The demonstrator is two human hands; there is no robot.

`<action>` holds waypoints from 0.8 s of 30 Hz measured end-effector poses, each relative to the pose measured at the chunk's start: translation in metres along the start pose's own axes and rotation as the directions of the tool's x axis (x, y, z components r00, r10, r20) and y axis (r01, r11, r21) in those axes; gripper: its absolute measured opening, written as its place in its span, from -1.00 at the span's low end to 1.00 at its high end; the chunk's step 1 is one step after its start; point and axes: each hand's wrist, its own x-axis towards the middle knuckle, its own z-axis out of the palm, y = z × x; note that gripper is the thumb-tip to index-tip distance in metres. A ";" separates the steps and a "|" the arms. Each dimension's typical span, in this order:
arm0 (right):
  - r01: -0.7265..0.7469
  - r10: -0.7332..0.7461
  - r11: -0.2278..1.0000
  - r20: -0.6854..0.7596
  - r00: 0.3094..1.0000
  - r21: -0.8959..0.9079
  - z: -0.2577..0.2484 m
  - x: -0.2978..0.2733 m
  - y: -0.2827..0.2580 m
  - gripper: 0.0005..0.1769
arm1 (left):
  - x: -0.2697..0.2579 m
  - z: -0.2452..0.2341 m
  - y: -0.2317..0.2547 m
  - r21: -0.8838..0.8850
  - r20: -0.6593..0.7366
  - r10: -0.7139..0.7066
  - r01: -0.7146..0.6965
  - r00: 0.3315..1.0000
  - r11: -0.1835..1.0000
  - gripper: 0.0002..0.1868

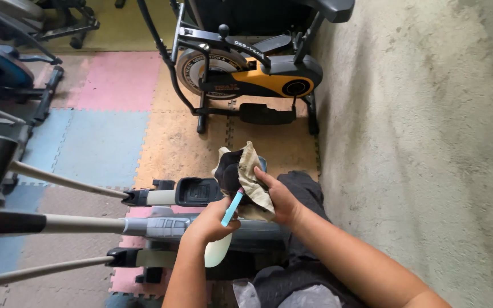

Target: Cleaning various elliptical machines and stationary bikes using a spray bottle and a cloth.

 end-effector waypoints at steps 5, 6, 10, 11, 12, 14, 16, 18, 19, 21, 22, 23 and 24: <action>-0.087 0.085 0.995 -0.054 0.995 -0.046 0.000 0.020 -0.018 -0.51 | 0.015 -0.011 -0.004 0.029 0.023 -0.019 0.019 1.000 0.999 -0.73; -0.119 0.115 0.991 -0.070 0.991 -0.055 0.003 0.027 -0.030 -0.52 | 0.024 -0.017 0.000 0.064 0.054 -0.048 0.045 0.997 0.997 -0.76; -0.093 0.088 0.994 -0.094 0.992 -0.048 -0.010 0.052 -0.080 -0.51 | 0.081 -0.020 0.003 0.007 -0.043 0.047 -0.046 0.998 0.999 -0.70; -0.050 0.050 0.999 -0.041 0.998 -0.008 -0.015 0.061 -0.097 -0.52 | 0.099 -0.025 0.012 -0.057 -0.044 0.035 -0.037 0.998 0.998 -0.68; -0.010 0.009 0.999 0.005 1.000 0.039 -0.023 0.067 -0.117 -0.52 | 0.120 -0.028 0.022 -0.122 -0.039 0.022 -0.026 0.999 0.992 -0.67; -0.027 0.027 0.997 0.010 1.000 0.075 -0.020 0.082 -0.161 -0.48 | 0.175 -0.023 0.019 -0.094 -0.075 0.075 -0.082 0.994 0.992 -0.68; -0.038 0.037 0.994 0.019 0.999 0.102 -0.020 0.100 -0.219 -0.43 | 0.239 -0.024 0.026 -0.061 -0.115 0.138 -0.146 0.984 0.987 -0.69; 0.070 -0.039 0.988 -0.218 0.975 0.141 -0.026 0.118 -0.281 -0.40 | 0.306 -0.024 0.038 -0.056 -0.133 0.132 -0.140 0.982 0.989 -0.74; 0.072 -0.041 0.988 -0.215 0.976 0.136 -0.045 0.133 -0.323 -0.40 | 0.341 -0.036 0.064 -0.055 -0.137 0.136 -0.145 0.981 0.988 -0.74; 0.148 -0.142 0.987 -0.092 0.985 0.059 -0.082 0.150 -0.381 -0.39 | 0.390 -0.055 0.109 -0.155 -0.114 0.068 -0.085 0.991 0.984 -0.47; 0.161 -0.154 0.985 -0.095 0.983 0.065 -0.091 0.160 -0.418 -0.39 | 0.421 -0.059 0.120 -0.149 -0.103 0.075 -0.090 0.992 0.985 -0.47; 0.287 -0.288 0.957 -0.231 0.930 -0.036 -0.100 0.168 -0.453 -0.42 | 0.450 -0.062 0.132 -0.123 -0.098 0.061 -0.073 0.993 0.990 -0.47; 0.379 -0.409 0.913 -0.355 0.841 -0.154 -0.107 0.170 -0.482 -0.44 | 0.471 -0.060 0.143 -0.107 -0.093 0.039 -0.049 0.995 0.993 -0.46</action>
